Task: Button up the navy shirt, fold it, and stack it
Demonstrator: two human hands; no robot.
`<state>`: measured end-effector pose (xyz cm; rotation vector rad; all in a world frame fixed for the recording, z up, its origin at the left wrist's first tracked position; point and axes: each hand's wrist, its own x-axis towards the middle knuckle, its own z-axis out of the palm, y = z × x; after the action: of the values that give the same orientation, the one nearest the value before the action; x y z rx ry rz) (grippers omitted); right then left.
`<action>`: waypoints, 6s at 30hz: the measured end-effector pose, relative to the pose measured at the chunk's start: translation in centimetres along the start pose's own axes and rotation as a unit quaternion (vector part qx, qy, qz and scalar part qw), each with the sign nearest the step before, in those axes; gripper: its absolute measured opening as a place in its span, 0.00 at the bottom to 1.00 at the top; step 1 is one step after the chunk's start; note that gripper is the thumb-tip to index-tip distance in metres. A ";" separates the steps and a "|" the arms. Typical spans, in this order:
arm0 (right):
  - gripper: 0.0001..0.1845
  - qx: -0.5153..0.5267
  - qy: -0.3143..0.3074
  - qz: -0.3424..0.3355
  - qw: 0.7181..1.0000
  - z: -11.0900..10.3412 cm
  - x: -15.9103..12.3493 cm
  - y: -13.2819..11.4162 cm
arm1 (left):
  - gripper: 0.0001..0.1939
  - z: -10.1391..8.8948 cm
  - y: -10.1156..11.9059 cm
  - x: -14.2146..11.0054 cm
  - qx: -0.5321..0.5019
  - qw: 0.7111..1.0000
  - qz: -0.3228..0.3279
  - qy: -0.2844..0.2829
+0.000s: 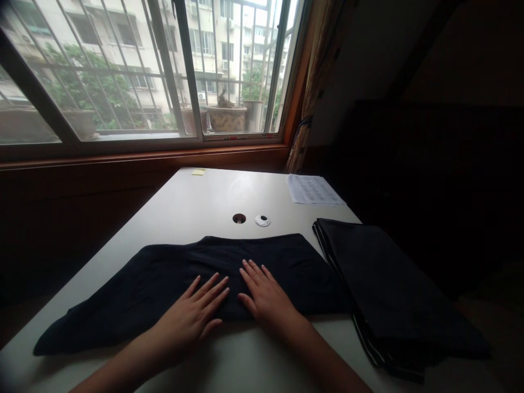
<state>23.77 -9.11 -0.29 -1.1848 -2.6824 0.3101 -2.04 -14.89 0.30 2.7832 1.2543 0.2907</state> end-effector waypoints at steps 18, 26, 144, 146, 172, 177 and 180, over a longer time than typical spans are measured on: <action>0.27 -0.004 0.142 0.192 0.971 -0.5 -10.7 8.7 | 0.34 1.2 0.2 -0.5 0.013 1.000 0.019 -0.004; 0.25 0.054 0.235 0.381 0.893 -2.0 -15.5 6.7 | 0.33 1.2 0.2 -0.5 0.007 1.000 0.018 -0.012; 0.39 0.084 0.141 0.455 0.875 -7.3 -17.3 11.2 | 0.18 -6.5 -4.7 -10.9 -0.196 0.966 -0.158 -0.064; 0.36 0.034 0.115 0.440 0.890 -7.5 -17.0 10.9 | 0.18 -6.2 -4.9 -11.2 -0.183 0.969 -0.154 -0.063; 0.20 0.029 0.117 0.357 0.926 -3.7 -11.9 11.2 | 0.30 0.1 -12.2 -9.5 0.123 0.979 -0.162 0.010; 0.19 0.046 0.114 0.360 0.925 -4.2 -13.4 11.0 | 0.30 0.2 -13.8 -11.0 0.120 0.974 -0.192 -0.013; 0.18 0.019 0.101 0.363 0.926 -3.6 -14.6 10.7 | 0.30 0.2 -14.5 -11.6 0.118 0.973 -0.198 -0.020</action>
<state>41.92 -12.54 -0.97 -2.0346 -1.9577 0.3113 -20.21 -13.95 -3.67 2.6099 1.9008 0.0587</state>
